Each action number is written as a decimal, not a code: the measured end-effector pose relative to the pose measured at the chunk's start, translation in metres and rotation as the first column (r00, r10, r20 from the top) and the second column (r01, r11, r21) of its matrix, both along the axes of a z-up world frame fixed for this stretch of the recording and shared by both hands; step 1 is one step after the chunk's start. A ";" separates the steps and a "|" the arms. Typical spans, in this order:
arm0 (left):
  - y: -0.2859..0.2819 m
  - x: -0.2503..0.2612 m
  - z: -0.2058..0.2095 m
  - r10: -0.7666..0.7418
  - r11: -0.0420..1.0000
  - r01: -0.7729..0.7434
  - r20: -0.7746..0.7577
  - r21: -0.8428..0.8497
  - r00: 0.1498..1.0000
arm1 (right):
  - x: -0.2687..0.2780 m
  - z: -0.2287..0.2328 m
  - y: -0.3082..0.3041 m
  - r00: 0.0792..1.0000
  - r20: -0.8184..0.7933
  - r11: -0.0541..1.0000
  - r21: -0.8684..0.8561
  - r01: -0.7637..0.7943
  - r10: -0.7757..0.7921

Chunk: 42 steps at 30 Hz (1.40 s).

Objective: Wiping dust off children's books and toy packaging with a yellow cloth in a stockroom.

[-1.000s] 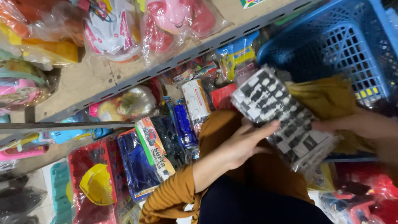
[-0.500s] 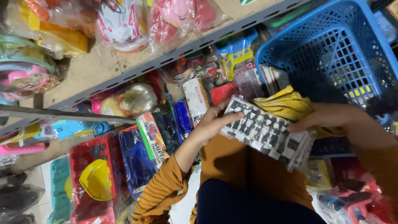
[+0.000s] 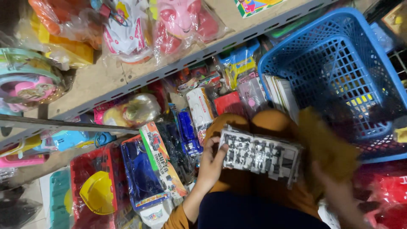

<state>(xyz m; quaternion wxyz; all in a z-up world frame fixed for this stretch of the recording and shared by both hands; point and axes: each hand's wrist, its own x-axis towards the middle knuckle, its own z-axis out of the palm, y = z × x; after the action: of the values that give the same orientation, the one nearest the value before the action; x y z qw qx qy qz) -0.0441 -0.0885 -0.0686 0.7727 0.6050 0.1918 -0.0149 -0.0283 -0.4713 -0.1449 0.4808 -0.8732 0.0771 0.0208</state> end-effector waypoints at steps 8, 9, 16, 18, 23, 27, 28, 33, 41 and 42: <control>-0.019 0.012 0.055 -0.015 1.000 0.014 0.138 0.009 0.990 | 0.025 -0.014 0.036 0.983 0.172 0.927 0.353 -0.129 0.071; -0.026 0.010 0.043 0.011 0.998 -0.001 0.168 -0.058 0.986 | 0.035 -0.021 0.030 0.996 0.082 0.887 0.459 -0.056 0.020; -0.042 -0.001 0.027 0.190 0.980 -0.170 0.224 -0.107 0.956 | 0.012 -0.086 -0.009 0.960 0.222 0.936 0.268 -0.227 0.170; -0.037 0.001 0.047 0.071 0.997 -0.074 0.116 0.025 0.991 | 0.017 -0.102 -0.011 0.986 0.144 0.927 0.351 -0.135 0.089; -0.049 -0.001 0.036 0.137 0.990 -0.138 0.175 -0.007 0.975 | 0.027 -0.138 -0.025 0.993 -0.082 0.861 0.496 0.114 -0.084; -0.056 -0.007 0.011 0.237 0.969 -0.246 0.238 0.007 0.942 | -0.007 -0.163 -0.065 0.914 0.192 0.929 -0.174 -0.327 0.358; -0.055 -0.007 0.017 0.232 0.970 -0.241 0.239 0.010 0.943 | -0.008 -0.128 -0.050 0.915 0.194 0.931 -0.171 -0.323 0.353; -0.055 -0.003 0.032 0.173 0.985 -0.168 0.156 -0.050 0.972 | 0.018 -0.084 -0.027 0.962 -0.216 0.877 0.412 0.247 -0.170; -0.065 -0.009 0.005 0.279 0.960 -0.269 0.192 -0.076 0.941 | -0.036 -0.153 -0.086 0.898 0.260 0.930 -0.202 -0.308 0.355; -0.063 -0.009 0.006 0.273 0.962 -0.264 0.211 -0.072 0.939 | -0.035 -0.157 -0.094 0.949 0.121 0.956 -0.079 -0.282 0.290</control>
<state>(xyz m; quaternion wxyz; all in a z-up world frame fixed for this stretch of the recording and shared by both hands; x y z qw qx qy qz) -0.0532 -0.1517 -0.0624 0.7967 0.5543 0.1859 0.1532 -0.0634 -0.5653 -0.3015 0.4498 -0.8889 -0.0813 0.0302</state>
